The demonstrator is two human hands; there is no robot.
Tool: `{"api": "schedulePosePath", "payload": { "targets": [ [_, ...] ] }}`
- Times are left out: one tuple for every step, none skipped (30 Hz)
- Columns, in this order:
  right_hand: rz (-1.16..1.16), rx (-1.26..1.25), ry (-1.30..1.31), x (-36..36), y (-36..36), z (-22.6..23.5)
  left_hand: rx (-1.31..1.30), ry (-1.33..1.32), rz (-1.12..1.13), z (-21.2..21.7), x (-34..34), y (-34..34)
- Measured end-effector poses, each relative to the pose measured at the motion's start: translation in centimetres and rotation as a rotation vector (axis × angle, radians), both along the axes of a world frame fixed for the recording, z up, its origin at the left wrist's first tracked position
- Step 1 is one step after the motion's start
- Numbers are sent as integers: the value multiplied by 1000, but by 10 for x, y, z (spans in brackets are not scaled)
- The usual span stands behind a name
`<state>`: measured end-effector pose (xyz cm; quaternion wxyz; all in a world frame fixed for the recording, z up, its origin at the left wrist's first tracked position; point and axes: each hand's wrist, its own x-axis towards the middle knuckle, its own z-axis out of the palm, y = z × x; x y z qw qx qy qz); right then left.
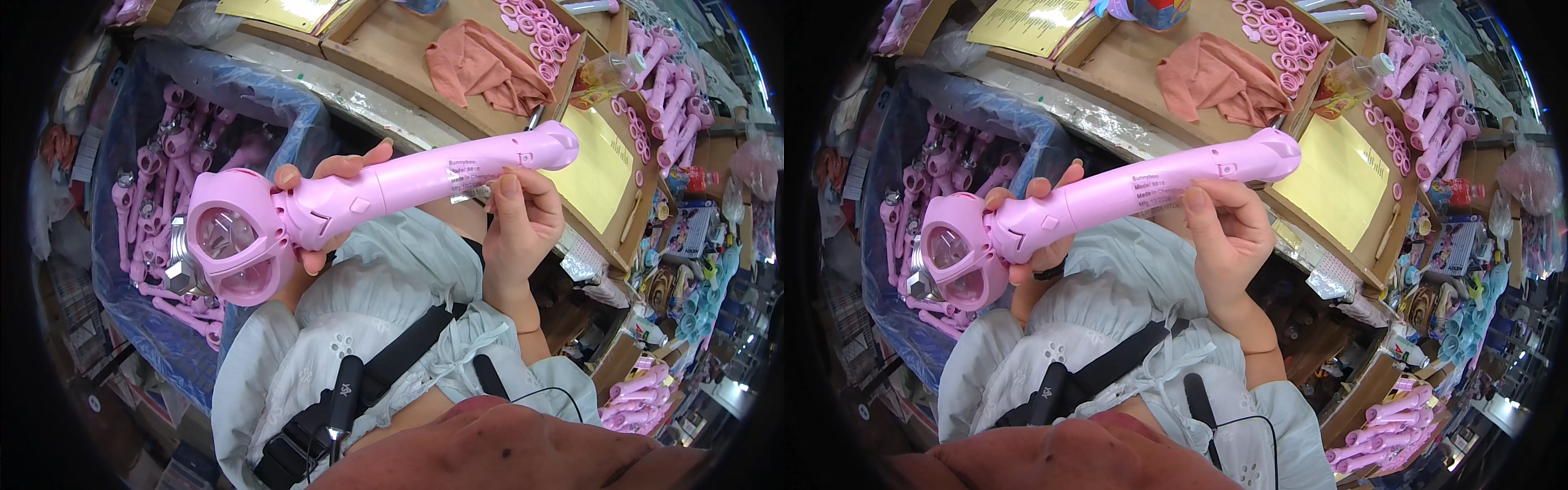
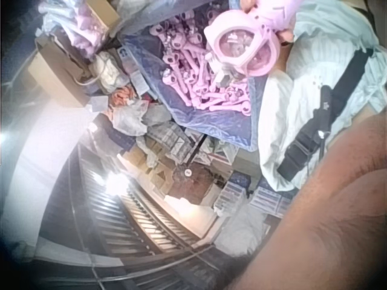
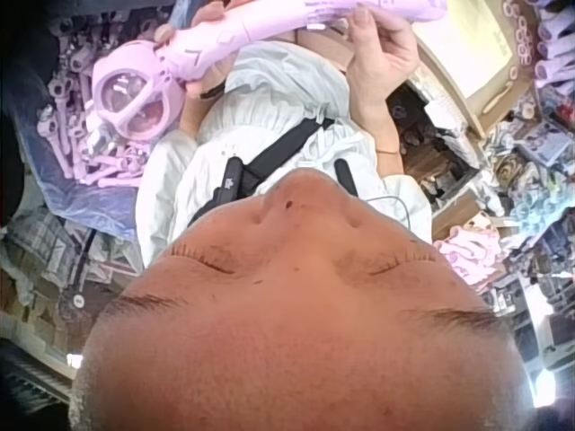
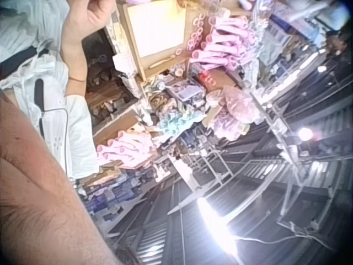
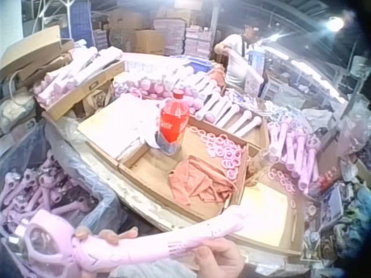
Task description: The person assembles pink light sticks by inserting a clear plastic top into the handle, wiping the surface with a cloth, and placing the finished unit on the table. The person repeats this process for multiple units, handling each one individually.
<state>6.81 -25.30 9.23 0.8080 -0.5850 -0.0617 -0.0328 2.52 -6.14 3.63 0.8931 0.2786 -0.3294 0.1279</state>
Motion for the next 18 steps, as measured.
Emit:
{"api": "schedulePosePath", "payload": {
  "targets": [
    [2, -3, -12, 0, 0, 0, 2, -4, 7, 0, 0, 0],
    [-1, -9, -11, 0, 0, 0, 10, -5, 4, 1, 0, 0],
    [-3, -16, -9, 0, 0, 0, 18, -6, 1, 1, 0, 1],
    [-1, -15, -8, 0, 0, -1, 37, -3, 9, 1, 0, 2],
    [0, -14, -6, 0, -1, -1, 39, 3, -1, 1, -1, 3],
    [2, -15, 9, 0, -1, -1, 51, 12, 0, 1, -2, 3],
    [16, -11, -15, 0, -2, -1, 65, 17, 8, 1, -2, 4],
    [30, -9, -27, 1, -2, -2, 66, 20, 11, 1, -3, 4],
    [43, -7, -38, 1, -2, -2, 69, 17, 20, 1, -3, 4],
    [47, -18, -41, 2, -2, -3, 85, 22, 38, 1, -3, 3],
    [50, -30, -44, 3, -1, -3, 94, 7, 55, 1, -4, 2],
    [53, -36, -53, 4, 0, -4, 117, -1, 81, 1, -4, 1],
    [48, -40, -60, 5, 1, -6, 146, -6, 116, 1, -4, 0],
    [42, -37, -71, 6, 3, -9, 163, -28, 132, 1, -4, -2],
    [37, -33, -82, 8, 4, -12, 188, -46, 156, 1, -3, -4],
    [11, -112, -117, 10, 5, -16, 208, -75, 183, 0, -2, -5],
    [-16, -190, -153, 13, 6, -20, 213, -96, 197, -1, -2, -7],
    [-42, -268, -175, 16, 6, -25, 218, -129, 217, -3, 0, -8]
  ]
}}
